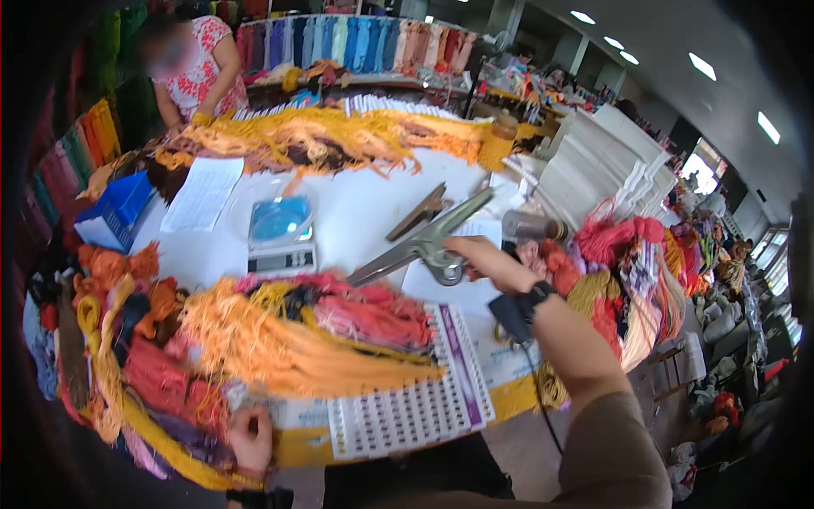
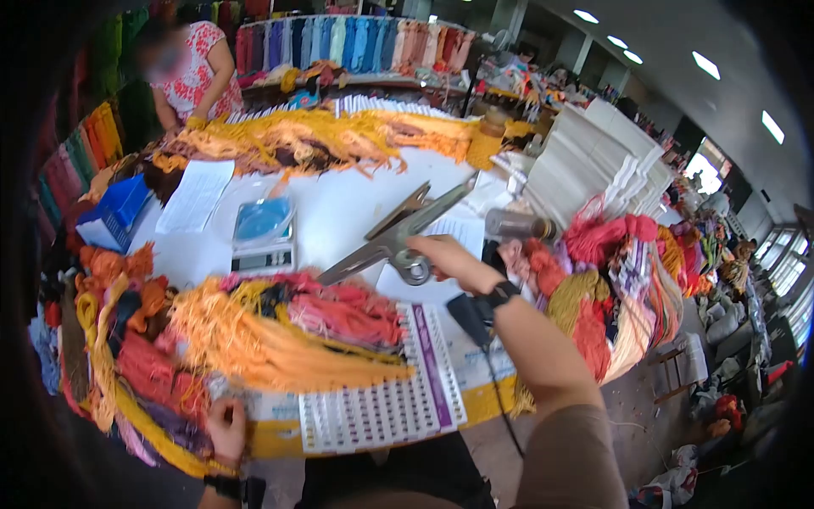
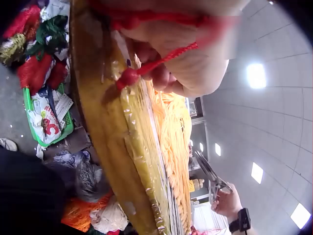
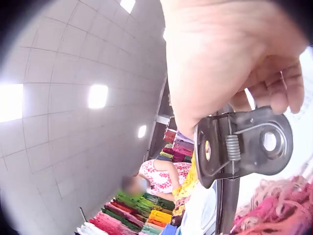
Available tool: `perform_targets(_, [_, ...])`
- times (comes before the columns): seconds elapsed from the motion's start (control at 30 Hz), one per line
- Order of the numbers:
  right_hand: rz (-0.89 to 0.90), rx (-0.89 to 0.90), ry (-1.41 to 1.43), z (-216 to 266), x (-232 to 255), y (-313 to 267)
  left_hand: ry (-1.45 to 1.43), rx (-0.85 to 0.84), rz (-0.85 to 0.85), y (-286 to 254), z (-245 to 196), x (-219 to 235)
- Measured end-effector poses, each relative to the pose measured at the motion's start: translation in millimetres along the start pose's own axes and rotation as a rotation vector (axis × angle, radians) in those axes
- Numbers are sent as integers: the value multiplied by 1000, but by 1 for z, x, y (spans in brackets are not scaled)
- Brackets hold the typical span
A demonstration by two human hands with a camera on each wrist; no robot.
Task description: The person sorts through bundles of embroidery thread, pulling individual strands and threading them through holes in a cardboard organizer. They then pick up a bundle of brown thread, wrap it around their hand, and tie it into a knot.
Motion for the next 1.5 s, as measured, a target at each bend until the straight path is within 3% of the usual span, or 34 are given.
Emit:
perform_targets(0.1, [10, -25, -86, 10, -20, 68, 63, -82, -4, 4, -13, 1])
perform_targets(0.2, [-23, -12, -99, 4, -42, 123, 130, -47, -13, 6, -20, 1])
perform_targets(0.23, [-5, -35, -122, -3, -48, 143, 193, -33, 75, 8, -33, 5])
perform_targets(0.33, [-58, -103, -50, -17, -62, 177, 241, 2, 41, 10, -36, 4])
perform_targets(0.47, [-155, -87, 108, -24, -63, 182, 268, -48, 61, 9, -27, 3])
perform_targets(0.5, [-181, 35, 58, -23, -57, 182, 266, -63, 70, 7, -21, 2])
perform_targets(0.6, [-263, 388, -186, -25, -40, 156, 105, -36, 6, 4, -8, -3])
perform_targets(0.7, [-203, 506, -499, -39, -26, 95, 180, -33, 38, 3, -4, 0])
perform_targets(0.73, [-189, 490, -489, -48, -22, 74, 170, -17, 49, 3, 0, 1])
perform_targets(0.8, [-150, 665, -721, -59, -22, 25, 143, 14, 52, 4, -3, -1])
perform_targets(0.97, [-75, 660, -772, -79, -24, -74, -91, 246, 85, 9, 20, -2])
perform_targets(1.03, [-48, 654, -804, -86, -27, -101, -74, 158, 126, 24, -12, -5])
perform_targets(1.1, [-21, 639, -868, -94, -31, -119, -253, 136, 234, 28, -61, -27])
perform_targets(1.27, [-37, 634, -907, -110, -35, -141, -126, -421, 791, -27, -169, -120])
perform_targets(1.3, [-54, 630, -913, -111, -35, -143, -131, -537, 890, -45, -179, -139])
perform_targets(1.4, [-84, 616, -963, -117, -37, -147, -108, -630, 967, -77, -175, -185])
perform_targets(1.5, [-111, 584, -1026, -120, -37, -151, 21, -689, 940, -81, -174, -196])
Point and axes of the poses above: each hand's wrist, its own y-axis towards the middle knuckle, its own x-axis out of the back of the hand, z = x × y, the point moved 6 cm from there along y, towards the middle knuckle, and after that the axes turned 6 degrees about -z, right-handed, at the moved point
